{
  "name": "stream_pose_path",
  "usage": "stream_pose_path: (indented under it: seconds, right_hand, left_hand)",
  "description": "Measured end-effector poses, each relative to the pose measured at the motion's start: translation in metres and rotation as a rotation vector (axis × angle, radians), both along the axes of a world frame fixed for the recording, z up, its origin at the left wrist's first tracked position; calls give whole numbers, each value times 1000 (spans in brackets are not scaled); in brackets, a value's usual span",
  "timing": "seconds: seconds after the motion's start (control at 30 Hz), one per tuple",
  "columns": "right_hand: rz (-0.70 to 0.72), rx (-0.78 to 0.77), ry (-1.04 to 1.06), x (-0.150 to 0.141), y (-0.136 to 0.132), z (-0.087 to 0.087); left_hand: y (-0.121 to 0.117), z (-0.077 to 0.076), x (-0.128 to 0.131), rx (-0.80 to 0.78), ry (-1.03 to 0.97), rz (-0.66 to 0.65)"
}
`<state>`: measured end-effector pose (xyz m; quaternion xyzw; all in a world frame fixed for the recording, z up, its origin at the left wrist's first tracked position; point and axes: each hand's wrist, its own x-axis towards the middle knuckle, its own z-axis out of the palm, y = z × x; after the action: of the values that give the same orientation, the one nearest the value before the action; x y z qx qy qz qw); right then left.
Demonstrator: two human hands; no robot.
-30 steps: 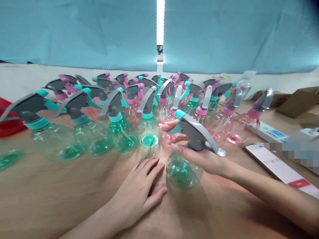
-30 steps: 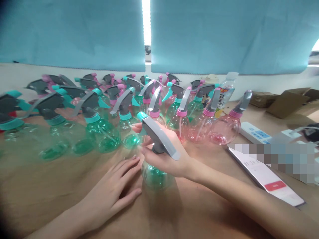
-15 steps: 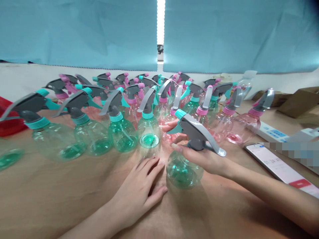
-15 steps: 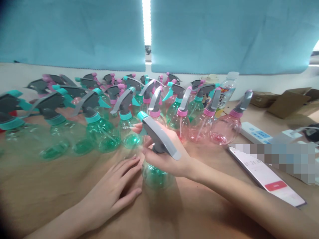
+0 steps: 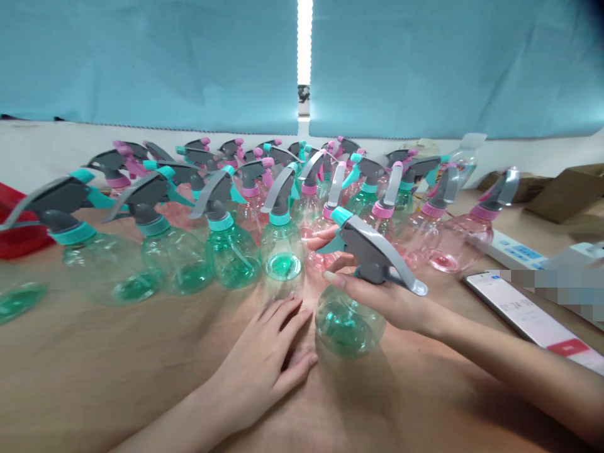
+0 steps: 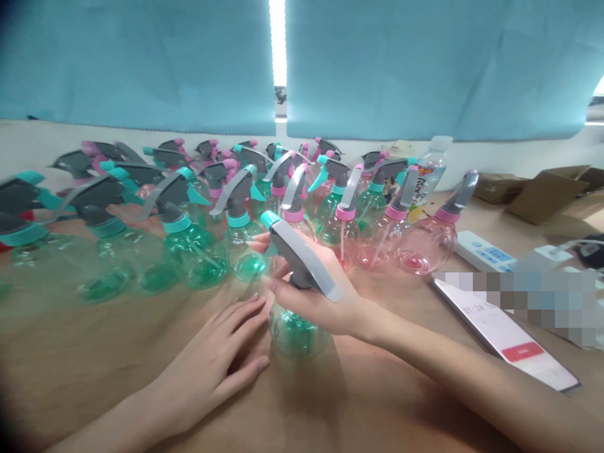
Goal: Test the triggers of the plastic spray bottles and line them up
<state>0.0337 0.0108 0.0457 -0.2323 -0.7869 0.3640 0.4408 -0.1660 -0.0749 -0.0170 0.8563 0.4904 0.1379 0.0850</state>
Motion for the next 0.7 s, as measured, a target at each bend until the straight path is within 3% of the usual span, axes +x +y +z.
stream_pose_path:
  seconds: [0.37,0.7]
  right_hand:
    - [-13,-57,39,-1,-5,3]
    - [-47,13,-9,5,-5,2]
  left_hand:
    - [0,-1,-1,2,6,-1]
    - [1,0,0,15,4,4]
